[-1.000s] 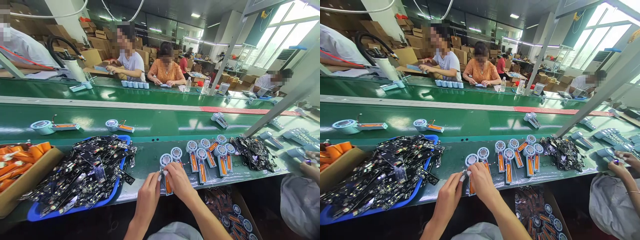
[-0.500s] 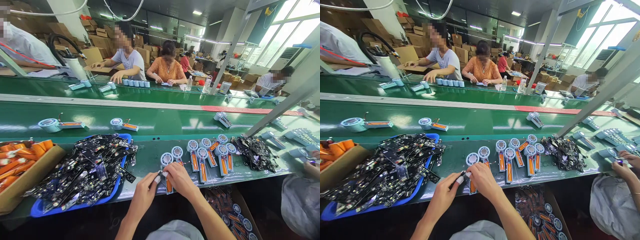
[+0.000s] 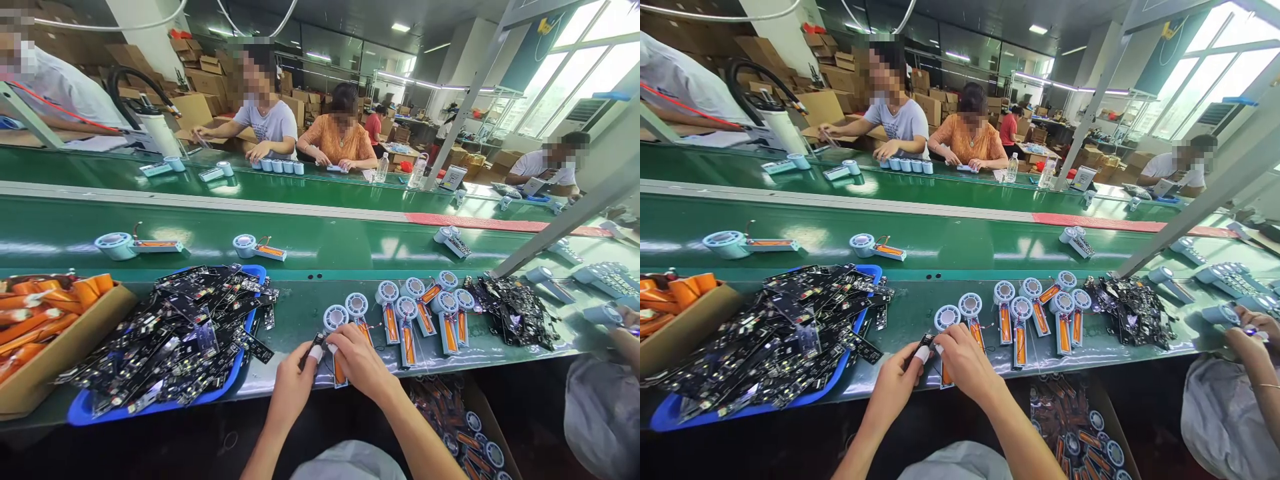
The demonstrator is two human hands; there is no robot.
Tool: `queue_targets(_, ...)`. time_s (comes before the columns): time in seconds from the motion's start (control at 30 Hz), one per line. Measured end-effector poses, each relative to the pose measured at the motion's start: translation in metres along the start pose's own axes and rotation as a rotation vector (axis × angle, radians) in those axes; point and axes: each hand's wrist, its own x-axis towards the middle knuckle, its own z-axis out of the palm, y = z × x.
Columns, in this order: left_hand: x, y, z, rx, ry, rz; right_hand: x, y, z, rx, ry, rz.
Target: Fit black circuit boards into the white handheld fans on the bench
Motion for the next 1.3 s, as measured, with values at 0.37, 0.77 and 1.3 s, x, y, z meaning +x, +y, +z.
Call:
queue_targets(0.37, -0.003, 0.0, 0.0, 0.17, 0.072, 0.138, 0.007, -0.001, -0.001, -0.096, 0.023, -0.016)
queue_targets(0.77, -0.005, -0.014, -0.001, 0.325, 0.087, 0.43, 0.013, -0.001, 0.002, -0.226, 0.022, -0.026)
queue_targets(1.3, 0.009, 0.0, -0.027, 0.236, -0.184, 0.371, 0.015, 0.009, -0.003, 0.057, 0.018, 0.006)
